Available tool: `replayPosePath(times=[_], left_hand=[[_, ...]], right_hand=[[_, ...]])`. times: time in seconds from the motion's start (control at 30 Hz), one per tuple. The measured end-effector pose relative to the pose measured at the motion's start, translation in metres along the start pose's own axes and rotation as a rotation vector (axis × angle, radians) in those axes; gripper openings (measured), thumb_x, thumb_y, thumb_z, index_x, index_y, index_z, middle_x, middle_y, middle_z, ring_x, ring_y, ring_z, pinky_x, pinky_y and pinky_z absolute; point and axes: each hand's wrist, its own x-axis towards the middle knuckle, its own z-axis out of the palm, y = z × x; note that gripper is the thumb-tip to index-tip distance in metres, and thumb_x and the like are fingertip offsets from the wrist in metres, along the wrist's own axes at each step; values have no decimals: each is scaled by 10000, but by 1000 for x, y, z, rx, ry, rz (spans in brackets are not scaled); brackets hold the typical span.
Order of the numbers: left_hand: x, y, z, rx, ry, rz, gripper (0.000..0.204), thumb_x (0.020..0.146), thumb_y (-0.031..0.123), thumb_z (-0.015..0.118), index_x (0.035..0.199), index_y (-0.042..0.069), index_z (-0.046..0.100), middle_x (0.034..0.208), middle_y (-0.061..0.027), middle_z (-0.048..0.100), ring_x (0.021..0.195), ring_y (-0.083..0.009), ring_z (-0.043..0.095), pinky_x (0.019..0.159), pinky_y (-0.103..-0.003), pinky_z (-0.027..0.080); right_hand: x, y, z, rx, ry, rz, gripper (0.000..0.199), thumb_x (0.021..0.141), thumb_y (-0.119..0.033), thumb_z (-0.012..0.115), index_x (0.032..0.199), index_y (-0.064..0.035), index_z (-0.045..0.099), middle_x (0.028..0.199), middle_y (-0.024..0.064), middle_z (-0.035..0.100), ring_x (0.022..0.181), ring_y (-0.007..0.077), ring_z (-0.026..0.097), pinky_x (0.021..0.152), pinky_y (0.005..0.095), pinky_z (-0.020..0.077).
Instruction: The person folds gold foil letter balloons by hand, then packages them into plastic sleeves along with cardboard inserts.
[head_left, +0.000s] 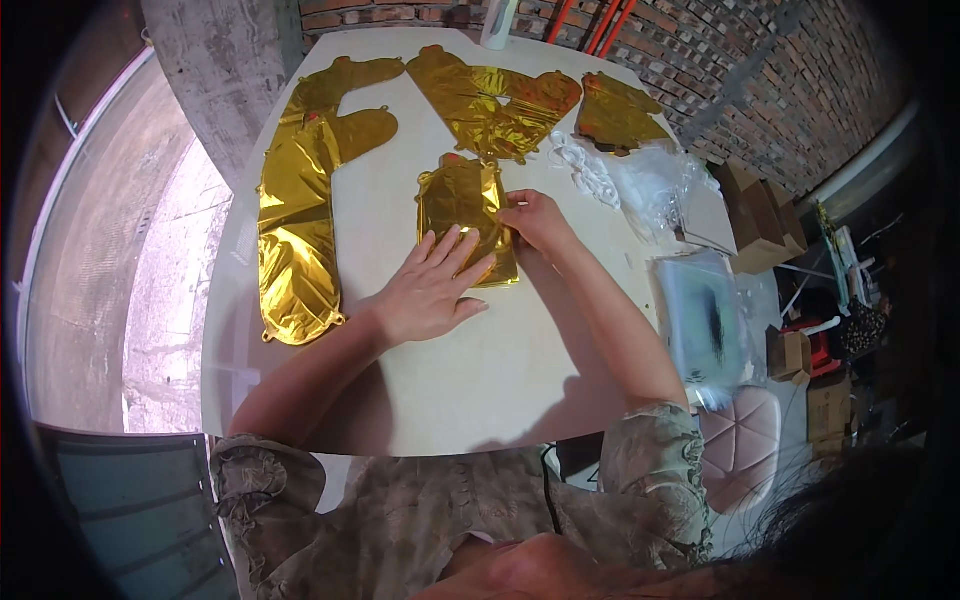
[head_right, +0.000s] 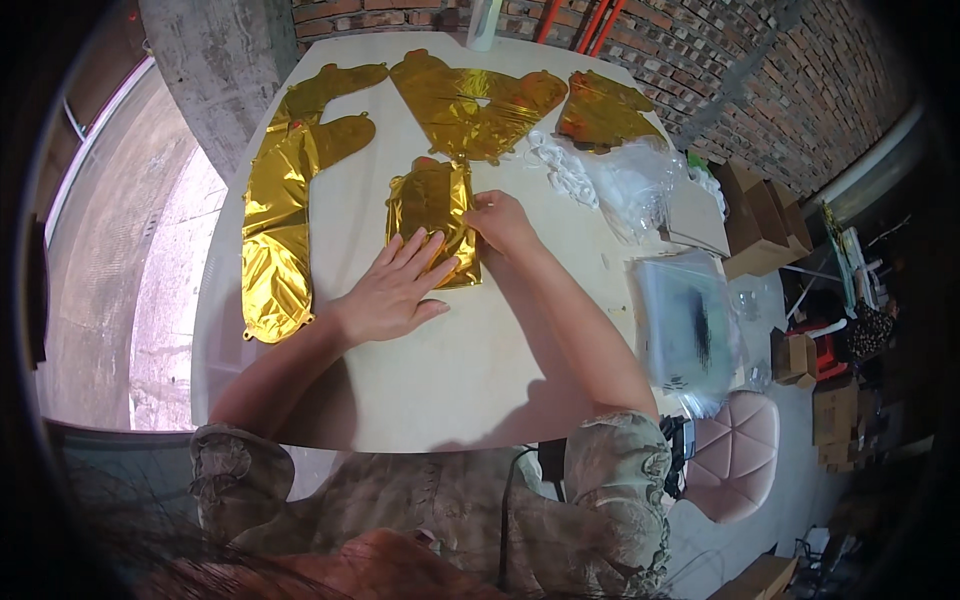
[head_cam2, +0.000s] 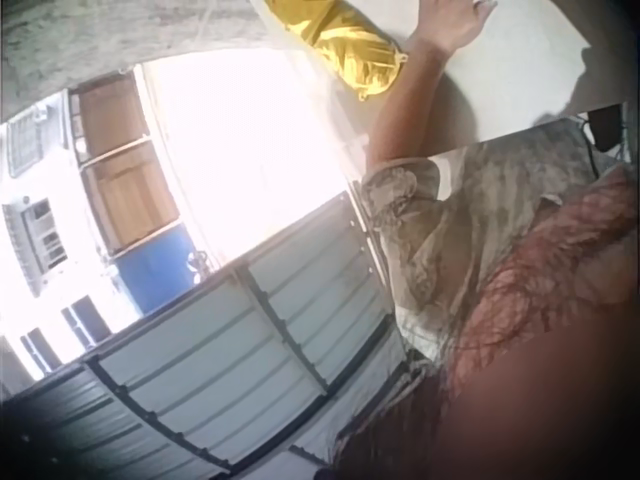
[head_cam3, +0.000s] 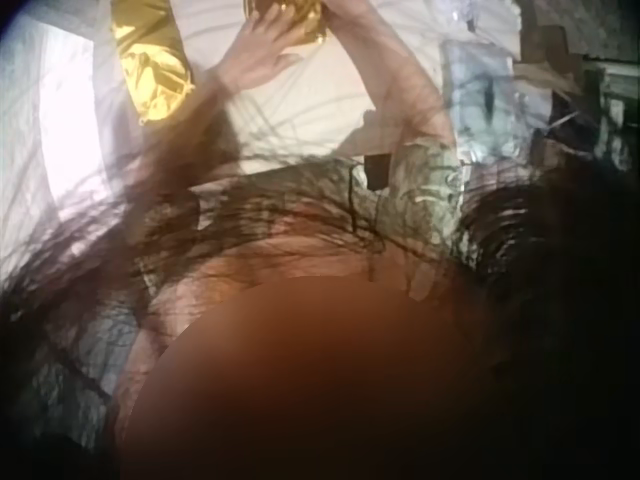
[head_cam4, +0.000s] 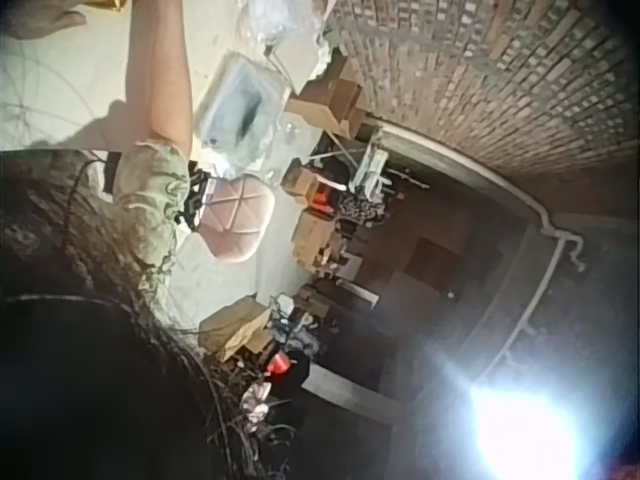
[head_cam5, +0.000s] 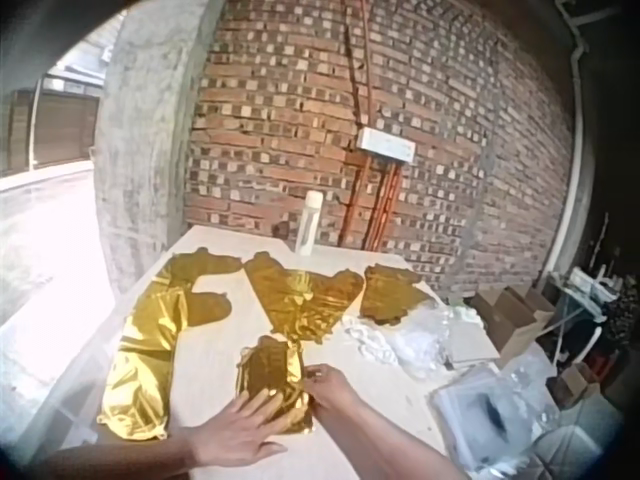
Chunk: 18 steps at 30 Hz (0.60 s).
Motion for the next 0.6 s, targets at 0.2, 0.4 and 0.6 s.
replayPosePath(times=[0.2,0.4,0.6], left_hand=[[2,1,-3,-1,-16,8,667,1031,540,382,1555,129,340,1628,-208,231,1520,-394,166,1238,-518,112],[4,2,-3,0,-19,8,668,1031,542,381,1556,132,341,1626,-209,241,1519,-395,173,1239,-518,109],[0,2,-1,-4,27,6,648,1032,539,381,1519,113,403,1599,-218,298,1510,-395,202,1231,-528,132]], right_hand=[[18,8,-10,-16,-41,129,317,913,-230,698,1119,6,646,850,59,685,645,135,628,535,269,504],[14,10,-11,-483,66,-81,278,907,-249,700,1037,-6,664,959,98,720,725,216,679,638,355,557],[-26,3,-4,-837,-127,-918,487,1031,-250,483,1468,-37,454,1562,204,378,1487,385,274,1226,491,201]])
